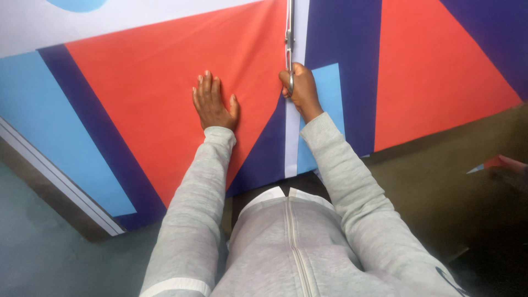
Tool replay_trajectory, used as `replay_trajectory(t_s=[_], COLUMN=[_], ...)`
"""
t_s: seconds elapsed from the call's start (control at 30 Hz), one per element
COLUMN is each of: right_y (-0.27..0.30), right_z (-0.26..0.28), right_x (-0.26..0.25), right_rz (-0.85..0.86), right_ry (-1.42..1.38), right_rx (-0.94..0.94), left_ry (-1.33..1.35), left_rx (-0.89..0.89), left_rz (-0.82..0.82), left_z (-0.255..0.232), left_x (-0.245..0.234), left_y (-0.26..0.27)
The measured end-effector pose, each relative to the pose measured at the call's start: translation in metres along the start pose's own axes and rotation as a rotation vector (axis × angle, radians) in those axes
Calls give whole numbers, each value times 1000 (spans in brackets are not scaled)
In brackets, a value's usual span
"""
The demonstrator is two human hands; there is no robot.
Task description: The person uses large shears to cut a large printed banner laid out on a wooden workbench. They trim the edges and separate sections of the banner, which features red, blue, and white geometric patterns and text.
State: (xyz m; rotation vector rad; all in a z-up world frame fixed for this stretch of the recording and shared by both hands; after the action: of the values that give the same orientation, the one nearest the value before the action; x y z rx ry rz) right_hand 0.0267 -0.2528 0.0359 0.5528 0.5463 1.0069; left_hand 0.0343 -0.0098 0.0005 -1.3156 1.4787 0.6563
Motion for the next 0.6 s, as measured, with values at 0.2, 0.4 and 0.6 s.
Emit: replay_trajectory(t_s=[0.2, 0.4, 0.6], right_y=[-23, -19, -27], right_z=[11, 45, 35], right_x=[6, 8, 5], right_rz=[35, 74, 27], right_ry=[-13, -13, 16], right_rx=[12, 181, 103], left_ry=[4, 23, 7], left_rx=[-12, -58, -58], left_rz=[2, 119, 134], left_z=[6, 4, 2], left_x=[1, -1, -4], left_y=[7, 13, 11])
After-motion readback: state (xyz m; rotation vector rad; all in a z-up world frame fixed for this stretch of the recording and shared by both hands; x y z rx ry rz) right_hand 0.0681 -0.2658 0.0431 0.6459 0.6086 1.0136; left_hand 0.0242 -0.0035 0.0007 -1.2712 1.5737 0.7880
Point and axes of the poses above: each hand's wrist, its own y-axis away from the middle knuckle, its own x-axis out of the palm, z = x × y, the point moved 3 cm from there along -y, towards the middle knuckle
